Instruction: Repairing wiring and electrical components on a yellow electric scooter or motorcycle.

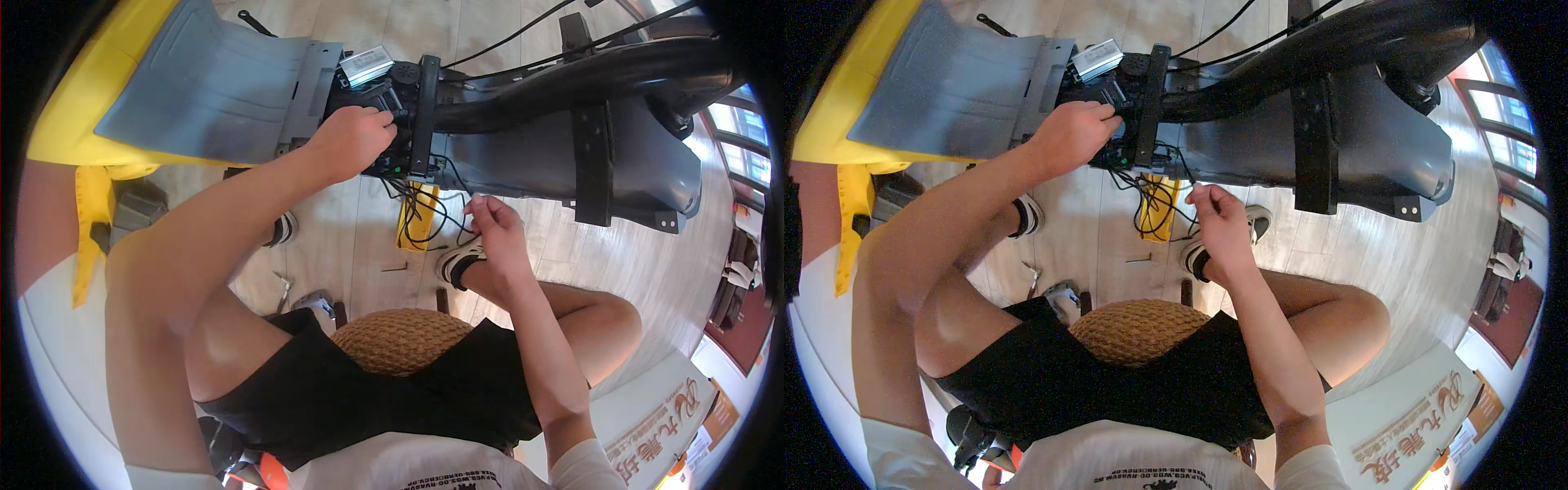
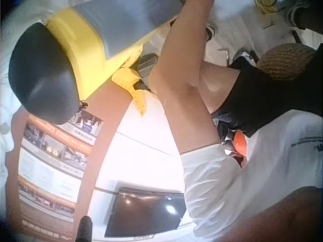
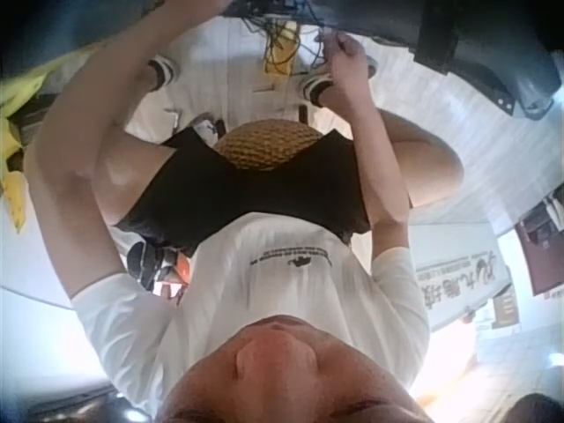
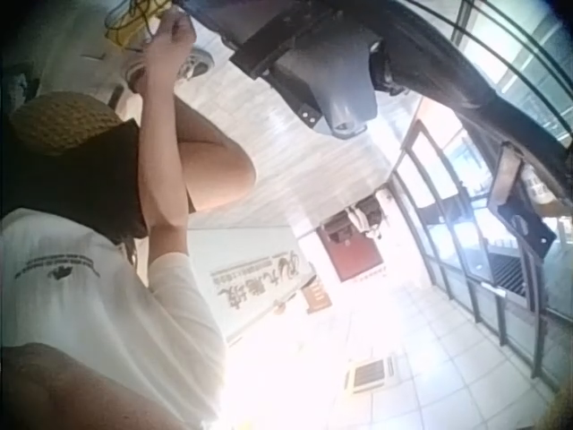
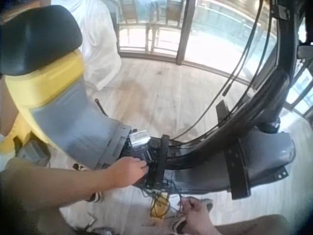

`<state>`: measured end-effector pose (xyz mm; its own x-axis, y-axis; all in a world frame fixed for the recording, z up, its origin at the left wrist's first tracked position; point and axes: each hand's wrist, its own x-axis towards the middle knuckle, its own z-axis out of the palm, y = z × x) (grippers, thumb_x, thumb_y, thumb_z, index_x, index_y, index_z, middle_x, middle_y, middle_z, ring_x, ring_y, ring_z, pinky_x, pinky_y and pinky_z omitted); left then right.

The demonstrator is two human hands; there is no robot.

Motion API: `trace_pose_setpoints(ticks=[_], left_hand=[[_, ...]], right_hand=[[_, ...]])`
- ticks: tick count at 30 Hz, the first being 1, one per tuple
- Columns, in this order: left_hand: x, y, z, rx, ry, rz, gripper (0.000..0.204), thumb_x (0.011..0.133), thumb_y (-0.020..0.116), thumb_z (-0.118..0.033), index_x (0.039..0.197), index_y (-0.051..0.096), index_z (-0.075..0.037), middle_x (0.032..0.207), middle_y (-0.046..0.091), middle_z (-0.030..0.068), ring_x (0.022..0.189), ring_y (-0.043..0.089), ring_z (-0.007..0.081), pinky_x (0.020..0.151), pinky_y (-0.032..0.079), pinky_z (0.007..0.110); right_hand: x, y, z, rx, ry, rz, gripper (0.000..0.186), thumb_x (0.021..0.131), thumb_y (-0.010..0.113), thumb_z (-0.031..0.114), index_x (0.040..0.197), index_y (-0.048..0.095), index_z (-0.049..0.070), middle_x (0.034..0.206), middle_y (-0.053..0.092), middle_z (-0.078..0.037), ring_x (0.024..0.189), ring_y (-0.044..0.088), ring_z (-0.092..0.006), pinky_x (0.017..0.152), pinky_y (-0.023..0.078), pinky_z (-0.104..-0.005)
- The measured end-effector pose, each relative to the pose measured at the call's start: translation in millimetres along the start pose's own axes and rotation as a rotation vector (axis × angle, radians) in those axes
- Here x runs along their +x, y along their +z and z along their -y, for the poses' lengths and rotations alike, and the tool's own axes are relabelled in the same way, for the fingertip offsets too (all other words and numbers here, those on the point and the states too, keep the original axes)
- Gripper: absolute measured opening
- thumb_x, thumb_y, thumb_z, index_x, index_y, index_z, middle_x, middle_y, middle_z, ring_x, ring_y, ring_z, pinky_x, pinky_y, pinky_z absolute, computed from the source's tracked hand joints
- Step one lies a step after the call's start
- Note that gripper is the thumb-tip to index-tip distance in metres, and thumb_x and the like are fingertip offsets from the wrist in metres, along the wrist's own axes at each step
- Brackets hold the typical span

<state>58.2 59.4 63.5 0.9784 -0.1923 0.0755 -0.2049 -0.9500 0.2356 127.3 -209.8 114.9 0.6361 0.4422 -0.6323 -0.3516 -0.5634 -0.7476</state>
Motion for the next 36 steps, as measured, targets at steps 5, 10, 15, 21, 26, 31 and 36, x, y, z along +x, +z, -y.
trace_pose_setpoints(ticks=[5,10,15,21,26,31,36], left_hand=[[-0.1,7.0,0.2,-0.090,-0.173,0.336,0.010,0.077,0.058,-0.008,0.080,0.066,-0.003,0.084,0.066,0.0153,0.086,0.066,0.0310,0.077,0.053,0.039],[-5.2,27.5,4.5,-0.505,-0.249,0.313,0.027,0.083,0.059,-0.013,0.105,0.067,0.001,0.096,0.067,0.0232,0.091,0.064,0.0389,0.083,0.051,0.045],[6.7,38.6,-10.8,-0.464,-0.450,0.349,0.027,0.086,0.060,-0.017,0.104,0.067,0.003,0.094,0.066,0.0254,0.092,0.064,0.0395,0.083,0.050,0.044],[17.3,39.3,-16.1,-0.468,-0.606,0.449,0.031,0.085,0.064,-0.025,0.099,0.067,0.002,0.097,0.066,0.0248,0.092,0.064,0.0395,0.083,0.051,0.045],[17.0,25.6,-23.7,-0.376,-0.667,0.328,0.031,0.081,0.068,-0.031,0.084,0.068,0.000,0.090,0.067,0.0215,0.089,0.065,0.0379,0.079,0.051,0.045],[16.3,-0.9,-28.8,-0.320,-0.771,0.335,0.028,0.083,0.067,-0.030,0.087,0.068,-0.003,0.086,0.068,0.0184,0.087,0.066,0.0368,0.075,0.053,0.047],[14.2,-0.2,-39.3,-0.189,-0.756,0.228,0.028,0.083,0.066,-0.030,0.083,0.067,-0.002,0.080,0.067,0.0191,0.080,0.066,0.0373,0.071,0.054,0.046]], right_hand=[[-0.3,-9.8,7.4,0.266,-0.046,-0.106,0.028,0.099,0.054,0.027,0.081,0.056,0.006,0.067,0.044,0.004,0.064,0.038,-0.0065,0.062,0.033,-0.0218],[-6.7,-3.4,-5.8,0.490,0.028,0.016,0.028,0.099,0.054,0.024,0.081,0.061,0.005,0.067,0.050,0.003,0.063,0.044,-0.0074,0.062,0.037,-0.0216],[0.1,-1.4,-14.9,0.386,0.064,0.071,0.023,0.100,0.053,0.024,0.092,0.061,0.003,0.083,0.059,0.000,0.076,0.054,-0.0103,0.076,0.043,-0.0254],[8.2,-5.0,-28.6,0.351,0.076,0.052,0.022,0.100,0.052,0.024,0.096,0.062,0.005,0.090,0.062,-0.001,0.089,0.055,-0.0112,0.085,0.041,-0.0263],[-1.0,-6.8,-8.0,0.463,0.134,-0.077,0.025,0.101,0.050,0.028,0.093,0.061,0.007,0.091,0.062,-0.001,0.093,0.055,-0.0123,0.087,0.040,-0.0315],[-2.4,-14.1,-2.5,0.638,0.178,0.002,0.027,0.102,0.048,0.030,0.092,0.059,0.007,0.095,0.061,-0.003,0.095,0.055,-0.0142,0.090,0.044,-0.0362],[-7.8,-13.9,-5.0,0.481,0.082,-0.179,0.030,0.102,0.048,0.030,0.087,0.057,0.006,0.094,0.060,-0.005,0.091,0.056,-0.0136,0.087,0.048,-0.0346]])
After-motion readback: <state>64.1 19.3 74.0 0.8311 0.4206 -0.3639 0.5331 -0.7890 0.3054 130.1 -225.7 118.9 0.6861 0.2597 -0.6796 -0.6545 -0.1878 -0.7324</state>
